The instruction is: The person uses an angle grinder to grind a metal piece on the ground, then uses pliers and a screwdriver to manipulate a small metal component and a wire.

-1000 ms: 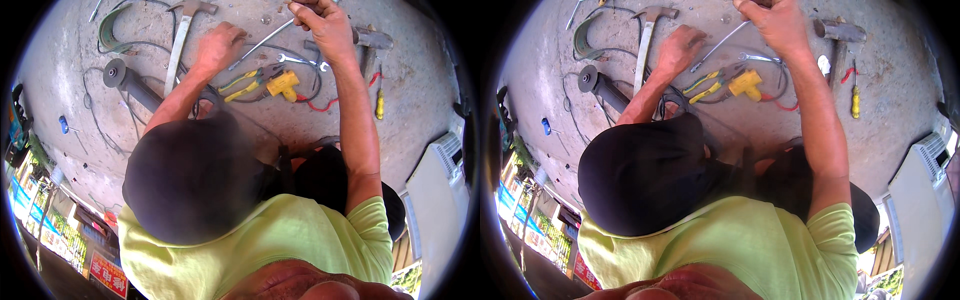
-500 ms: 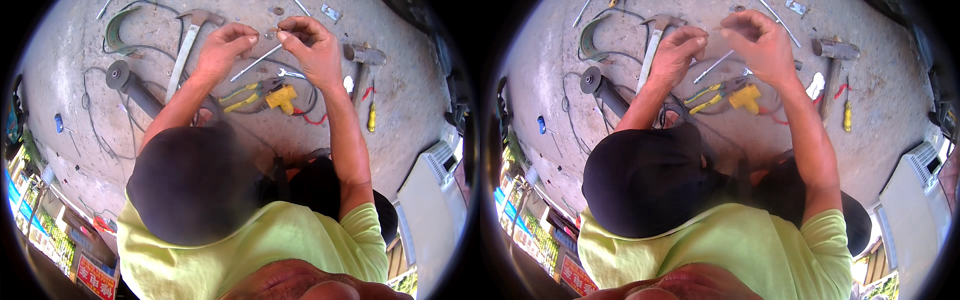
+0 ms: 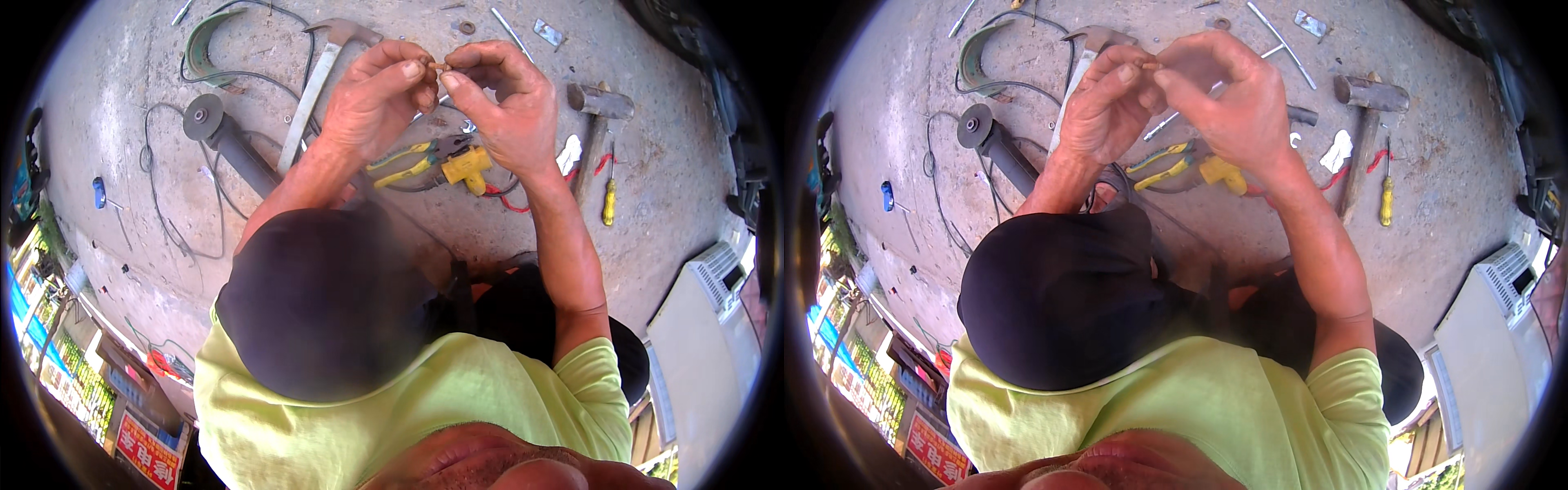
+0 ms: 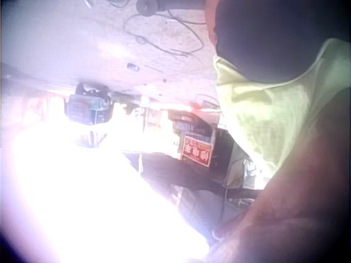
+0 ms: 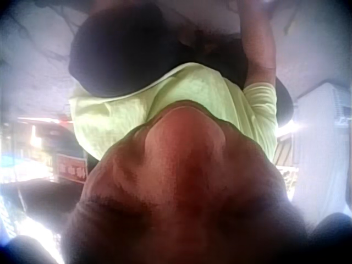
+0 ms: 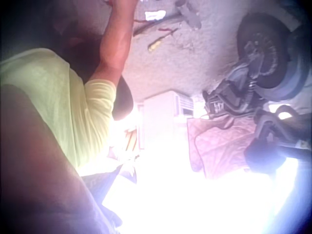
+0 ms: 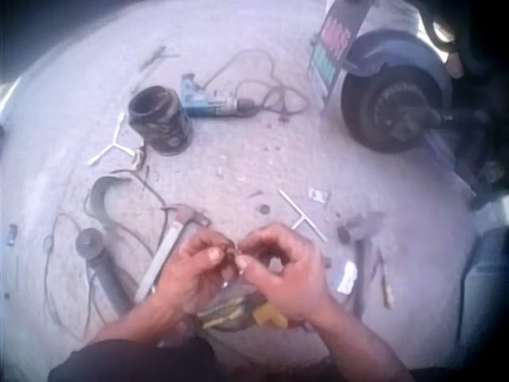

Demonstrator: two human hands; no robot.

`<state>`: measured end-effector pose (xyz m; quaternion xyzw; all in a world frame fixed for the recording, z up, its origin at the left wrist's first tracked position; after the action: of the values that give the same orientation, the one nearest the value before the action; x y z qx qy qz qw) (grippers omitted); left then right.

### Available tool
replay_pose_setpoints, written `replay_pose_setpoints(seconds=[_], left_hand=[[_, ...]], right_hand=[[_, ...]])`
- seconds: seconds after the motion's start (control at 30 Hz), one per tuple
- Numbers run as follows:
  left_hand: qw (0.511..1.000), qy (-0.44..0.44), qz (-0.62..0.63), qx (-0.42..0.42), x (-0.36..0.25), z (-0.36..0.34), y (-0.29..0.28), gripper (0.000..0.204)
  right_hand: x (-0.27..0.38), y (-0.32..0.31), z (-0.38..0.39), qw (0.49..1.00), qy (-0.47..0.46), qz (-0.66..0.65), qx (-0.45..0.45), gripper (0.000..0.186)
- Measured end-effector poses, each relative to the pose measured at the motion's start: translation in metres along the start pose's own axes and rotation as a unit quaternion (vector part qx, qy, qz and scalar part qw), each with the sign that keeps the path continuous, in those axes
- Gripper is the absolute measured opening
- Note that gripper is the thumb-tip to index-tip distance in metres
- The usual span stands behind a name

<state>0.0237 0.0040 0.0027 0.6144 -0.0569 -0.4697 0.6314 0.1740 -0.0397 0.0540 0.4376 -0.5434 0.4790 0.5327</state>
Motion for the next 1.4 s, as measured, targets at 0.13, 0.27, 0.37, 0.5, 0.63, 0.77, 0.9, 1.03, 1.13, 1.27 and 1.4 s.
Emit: replay_pose_setpoints(seconds=[0.13,0.27,0.37,0.5,0.63,0.77,0.9,1.03,1.13,1.27,1.4], left_hand=[[1.0,-0.001,0.008,0.006,0.001,0.001,-0.004,0.013],[1.0,-0.002,0.025,0.003,0.002,0.002,-0.005,0.012],[0.999,-0.001,0.033,0.006,0.003,0.003,-0.005,0.013],[1.0,0.001,0.024,0.004,0.003,0.002,-0.006,0.012],[1.0,0.0,0.021,0.005,0.004,0.002,-0.008,0.012],[1.0,-0.006,0.02,0.001,0.004,0.002,-0.009,0.012],[1.0,0.005,-0.011,-0.005,0.001,0.003,-0.009,0.012],[0.998,0.023,-0.058,-0.009,-0.004,0.004,-0.011,0.013],[0.992,0.049,-0.113,-0.02,-0.009,0.005,-0.007,0.015],[0.989,0.055,-0.137,-0.008,-0.014,0.005,-0.008,0.014],[0.98,0.08,-0.184,-0.01,-0.017,0.007,-0.006,0.014]], right_hand=[[0.001,0.003,0.0,1.0,0.009,-0.002,-0.007,0.019],[0.002,0.005,0.0,1.0,-0.001,0.01,-0.01,0.018],[0.003,0.005,0.0,1.0,-0.003,0.027,-0.016,0.018],[0.002,0.005,-0.001,0.999,-0.011,0.039,-0.019,0.018],[0.002,0.005,-0.001,0.999,-0.015,0.042,-0.02,0.017],[0.001,0.005,-0.003,0.997,-0.038,0.052,-0.03,0.012],[0.001,0.004,-0.004,0.994,-0.059,0.088,-0.025,0.011],[0.0,0.005,-0.003,0.998,-0.016,0.066,-0.02,0.011],[-0.004,0.005,-0.003,1.0,0.001,0.017,0.01,0.015],[-0.013,0.007,-0.001,0.994,0.082,-0.071,0.021,0.014],[-0.02,0.008,-0.002,0.981,0.132,-0.136,0.052,0.012]])
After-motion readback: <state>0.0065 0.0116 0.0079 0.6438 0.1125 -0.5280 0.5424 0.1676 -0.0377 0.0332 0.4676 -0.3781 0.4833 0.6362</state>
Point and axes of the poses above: each hand's wrist, its own z-axis away from the middle knuckle, its own y-axis out of the palm, x = y × z, the point moved 5 cm from there along -z, towards the middle knuckle, and after that the axes turned 1 degree about -z, right-handed, at the moved point
